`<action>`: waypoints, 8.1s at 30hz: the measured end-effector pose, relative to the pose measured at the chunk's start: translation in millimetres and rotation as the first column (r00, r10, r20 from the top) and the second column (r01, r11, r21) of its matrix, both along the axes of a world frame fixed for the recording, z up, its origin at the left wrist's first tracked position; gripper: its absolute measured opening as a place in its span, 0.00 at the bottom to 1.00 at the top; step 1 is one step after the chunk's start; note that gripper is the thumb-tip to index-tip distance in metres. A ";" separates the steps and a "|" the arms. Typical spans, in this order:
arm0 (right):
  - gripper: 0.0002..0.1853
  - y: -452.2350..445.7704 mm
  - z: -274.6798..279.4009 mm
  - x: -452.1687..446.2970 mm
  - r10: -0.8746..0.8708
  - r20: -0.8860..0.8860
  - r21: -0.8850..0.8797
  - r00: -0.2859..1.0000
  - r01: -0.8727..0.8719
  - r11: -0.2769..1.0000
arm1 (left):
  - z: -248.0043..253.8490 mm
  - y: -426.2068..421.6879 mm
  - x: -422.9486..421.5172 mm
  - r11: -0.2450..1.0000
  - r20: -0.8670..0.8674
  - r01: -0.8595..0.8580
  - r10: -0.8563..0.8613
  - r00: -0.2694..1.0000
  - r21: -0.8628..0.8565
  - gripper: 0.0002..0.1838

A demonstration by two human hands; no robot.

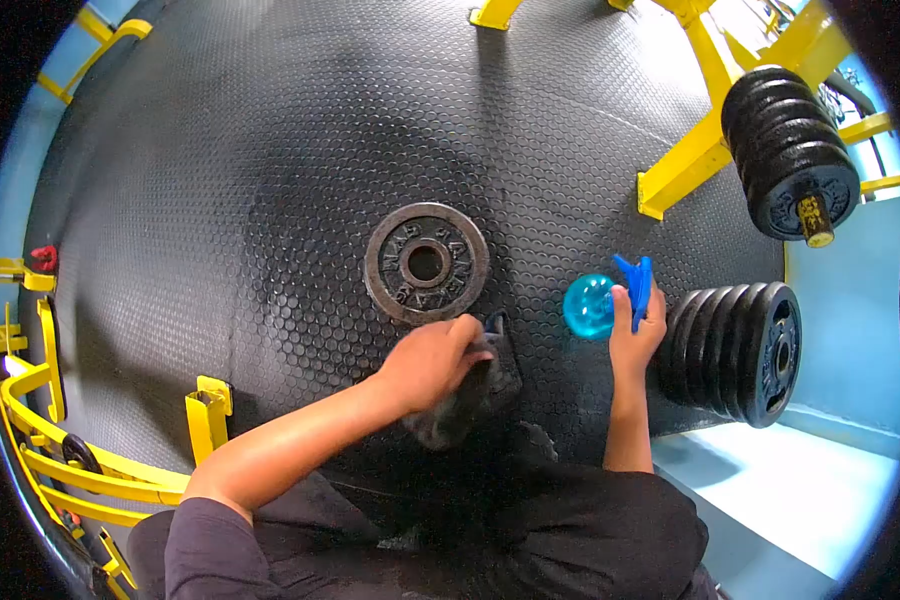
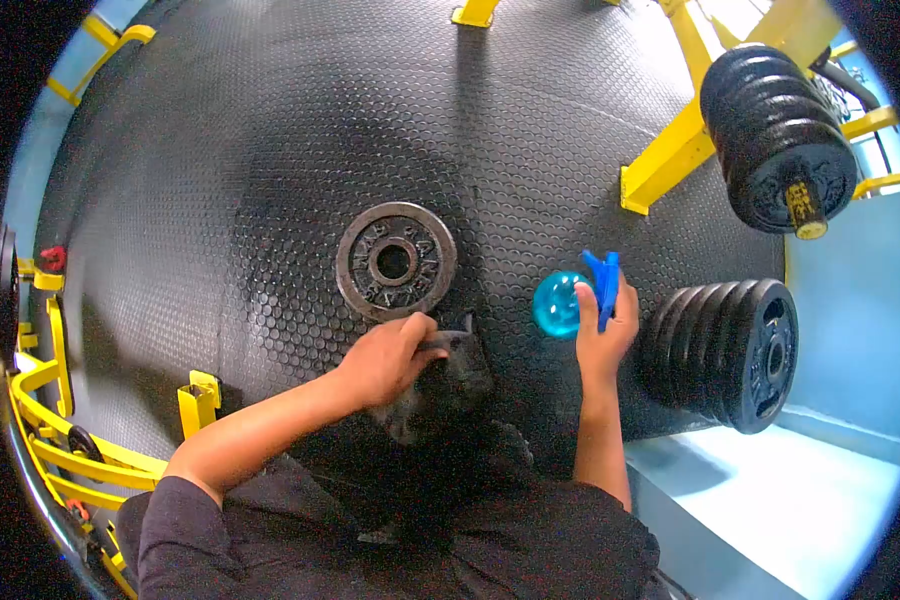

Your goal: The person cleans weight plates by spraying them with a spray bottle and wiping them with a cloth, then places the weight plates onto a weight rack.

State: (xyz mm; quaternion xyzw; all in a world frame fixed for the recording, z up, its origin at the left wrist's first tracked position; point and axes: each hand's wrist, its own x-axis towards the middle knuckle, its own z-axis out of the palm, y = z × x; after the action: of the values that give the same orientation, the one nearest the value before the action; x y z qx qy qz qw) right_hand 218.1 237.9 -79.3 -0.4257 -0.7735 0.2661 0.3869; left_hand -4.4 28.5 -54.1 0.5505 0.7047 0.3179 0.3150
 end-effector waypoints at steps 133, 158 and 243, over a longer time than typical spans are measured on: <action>0.22 -50.9 -49.3 -178.6 0.583 -0.368 -0.178 0.725 -0.670 0.721 | 18.8 25.7 -43.7 0.756 0.841 -0.485 0.537 0.073 -0.440 0.35; 0.24 -106.8 38.4 -172.5 0.800 -0.051 0.027 0.597 -0.800 0.599 | -63.9 21.5 -48.4 0.678 0.888 -0.600 -0.182 0.422 0.424 0.26; 0.30 176.8 183.1 84.8 -0.016 -0.789 0.123 0.614 0.183 0.975 | 182.6 317.9 119.0 0.599 0.105 -0.065 -0.032 0.994 0.798 0.38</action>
State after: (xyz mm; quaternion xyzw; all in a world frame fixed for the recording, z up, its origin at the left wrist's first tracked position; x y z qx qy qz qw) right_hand 302.9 414.7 103.9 -0.2703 -0.5239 0.3274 0.7384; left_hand 114.6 346.3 128.6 0.6085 0.4746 0.6321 0.0697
